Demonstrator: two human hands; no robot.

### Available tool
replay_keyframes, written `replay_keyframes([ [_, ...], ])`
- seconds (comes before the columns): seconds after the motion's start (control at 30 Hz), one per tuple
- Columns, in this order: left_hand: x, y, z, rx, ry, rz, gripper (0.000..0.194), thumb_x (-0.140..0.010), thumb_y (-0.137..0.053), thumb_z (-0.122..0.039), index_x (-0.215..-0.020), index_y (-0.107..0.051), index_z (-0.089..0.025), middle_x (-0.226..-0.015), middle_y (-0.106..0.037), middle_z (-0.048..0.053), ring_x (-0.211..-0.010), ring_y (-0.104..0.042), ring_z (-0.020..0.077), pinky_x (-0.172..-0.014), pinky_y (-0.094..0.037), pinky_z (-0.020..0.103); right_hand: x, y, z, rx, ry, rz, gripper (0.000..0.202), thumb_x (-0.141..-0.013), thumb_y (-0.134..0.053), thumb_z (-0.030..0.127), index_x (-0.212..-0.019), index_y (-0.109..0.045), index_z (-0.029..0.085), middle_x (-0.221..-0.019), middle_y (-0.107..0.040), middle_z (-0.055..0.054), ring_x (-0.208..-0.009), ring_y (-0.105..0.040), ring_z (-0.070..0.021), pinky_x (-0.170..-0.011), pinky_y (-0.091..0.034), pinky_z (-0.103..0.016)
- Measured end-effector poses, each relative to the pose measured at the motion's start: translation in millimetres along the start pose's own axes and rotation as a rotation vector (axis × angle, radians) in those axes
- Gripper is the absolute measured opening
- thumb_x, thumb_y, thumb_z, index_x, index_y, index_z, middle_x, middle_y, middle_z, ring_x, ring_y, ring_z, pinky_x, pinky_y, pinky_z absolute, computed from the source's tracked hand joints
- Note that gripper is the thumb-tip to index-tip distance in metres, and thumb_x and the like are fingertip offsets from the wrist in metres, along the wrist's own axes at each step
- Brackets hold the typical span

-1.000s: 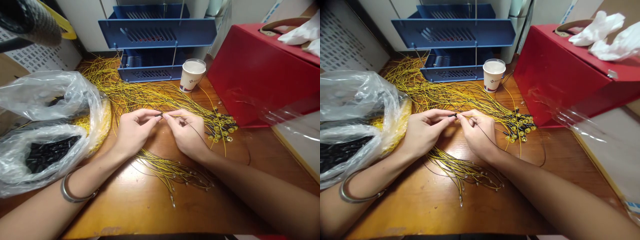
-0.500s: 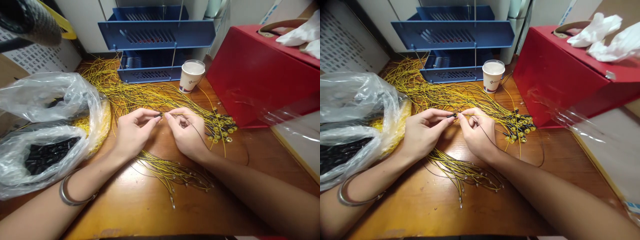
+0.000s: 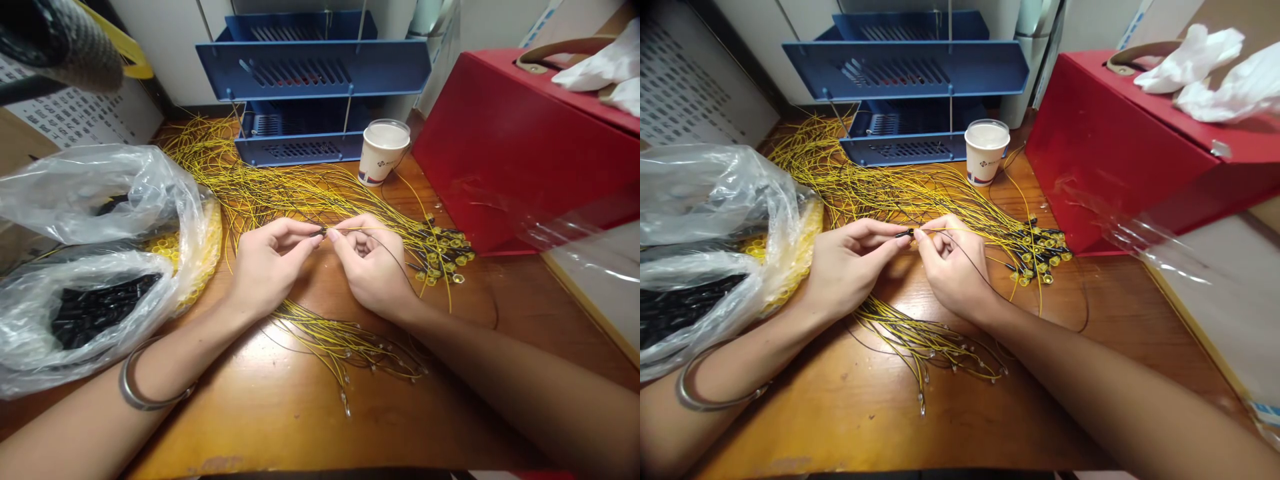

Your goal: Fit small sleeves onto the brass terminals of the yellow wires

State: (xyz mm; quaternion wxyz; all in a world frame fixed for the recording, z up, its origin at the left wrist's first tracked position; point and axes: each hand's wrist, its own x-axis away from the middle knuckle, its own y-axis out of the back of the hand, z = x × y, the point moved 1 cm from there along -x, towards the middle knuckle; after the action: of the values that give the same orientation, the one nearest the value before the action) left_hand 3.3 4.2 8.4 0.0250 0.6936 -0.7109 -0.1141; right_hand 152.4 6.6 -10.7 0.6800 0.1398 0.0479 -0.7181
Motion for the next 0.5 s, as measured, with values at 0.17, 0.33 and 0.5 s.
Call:
replay_keyframes([
  [0.17, 0.0, -0.5, -0.3, -0.013, 0.000, 0.003, 0.019, -0.080, -0.077, -0.028, -0.092, -0.074, -0.014, -0.093, -0.079, 0.008, -0.083, -0.075, 0.0186, -0.081, -0.061, 0.026, -0.2, 0.4, 1.0, 0.019, -0.015, -0.001, 0.013, -0.086, -0.064, 0.028, -0.081, -0.059, 0.017, -0.053, -0.042, 0.008, -0.045, -0.036, -0.0052, -0.044, -0.027, -0.021],
  [0.33, -0.6, 0.1, -0.7, 0.002, 0.000, -0.001, 0.019, -0.079, -0.078, -0.028, -0.092, -0.073, -0.014, -0.093, -0.079, 0.008, -0.084, -0.075, 0.0184, -0.081, -0.060, 0.025, 0.5, 0.6, 2.5, -0.018, -0.056, -0.004, 0.014, -0.085, -0.066, 0.029, -0.085, -0.060, 0.016, -0.052, -0.041, 0.009, -0.046, -0.035, -0.0055, -0.044, -0.027, -0.021],
  [0.5, -0.6, -0.1, -1.0, 0.022, 0.013, 0.005, 0.020, -0.079, -0.078, -0.029, -0.091, -0.073, -0.014, -0.093, -0.079, 0.009, -0.084, -0.075, 0.0190, -0.082, -0.061, 0.027, -0.6, 0.3, 2.5, -0.058, -0.060, 0.007, 0.013, -0.085, -0.065, 0.027, -0.081, -0.058, 0.017, -0.054, -0.045, 0.008, -0.047, -0.038, -0.0055, -0.045, -0.029, -0.021],
])
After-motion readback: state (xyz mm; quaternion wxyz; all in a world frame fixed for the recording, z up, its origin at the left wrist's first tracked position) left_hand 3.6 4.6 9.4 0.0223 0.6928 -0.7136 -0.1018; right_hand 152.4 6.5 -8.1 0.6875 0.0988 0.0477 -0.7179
